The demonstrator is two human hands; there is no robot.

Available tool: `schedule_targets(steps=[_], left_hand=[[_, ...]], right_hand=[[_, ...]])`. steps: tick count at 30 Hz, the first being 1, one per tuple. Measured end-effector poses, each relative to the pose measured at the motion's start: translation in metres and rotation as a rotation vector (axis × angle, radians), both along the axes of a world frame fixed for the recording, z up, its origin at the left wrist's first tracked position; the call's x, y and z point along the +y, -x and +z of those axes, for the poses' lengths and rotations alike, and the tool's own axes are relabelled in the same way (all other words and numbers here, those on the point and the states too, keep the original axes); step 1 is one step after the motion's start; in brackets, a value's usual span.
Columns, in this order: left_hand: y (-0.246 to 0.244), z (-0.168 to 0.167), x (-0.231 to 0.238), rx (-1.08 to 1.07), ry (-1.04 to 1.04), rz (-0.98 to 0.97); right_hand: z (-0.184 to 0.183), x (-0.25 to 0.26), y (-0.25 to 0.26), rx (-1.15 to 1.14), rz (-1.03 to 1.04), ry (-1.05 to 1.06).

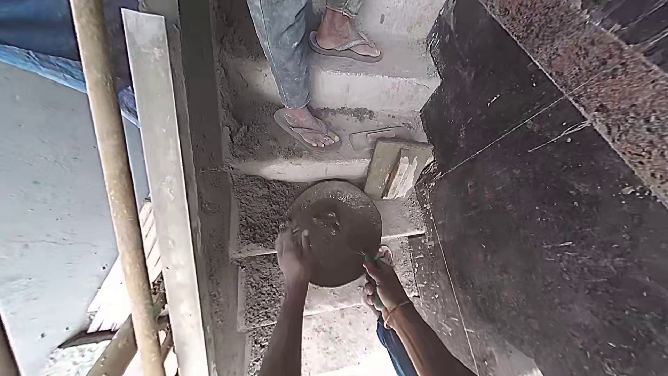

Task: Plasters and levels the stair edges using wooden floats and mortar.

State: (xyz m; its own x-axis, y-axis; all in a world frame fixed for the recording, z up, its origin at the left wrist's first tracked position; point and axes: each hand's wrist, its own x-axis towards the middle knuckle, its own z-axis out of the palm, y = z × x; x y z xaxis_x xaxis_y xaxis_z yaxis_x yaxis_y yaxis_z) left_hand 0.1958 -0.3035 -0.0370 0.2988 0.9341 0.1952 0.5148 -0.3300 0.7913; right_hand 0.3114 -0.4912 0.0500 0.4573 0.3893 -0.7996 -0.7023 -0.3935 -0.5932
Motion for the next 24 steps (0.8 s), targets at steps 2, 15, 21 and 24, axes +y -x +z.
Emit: schedule_targets(steps=[2,15,21,24], left_hand=[[-0.058,0.042,0.036,0.149,-0.048,-0.321],[-0.378,0.060,0.162,0.595,-0.357,-0.879],[-0.342,0.108,0.166,0.560,-0.241,-0.623],[-0.262,0.141,0.163,0.419,-0.246,-0.431]], right_hand=[[0.006,0.008,-0.001,-0.008,0.055,-0.014],[0.016,0.013,-0.051,-0.127,0.279,0.003],[0.013,0.004,-0.069,-0.205,0.267,0.014],[0.018,0.005,-0.078,-0.181,0.210,0.009]])
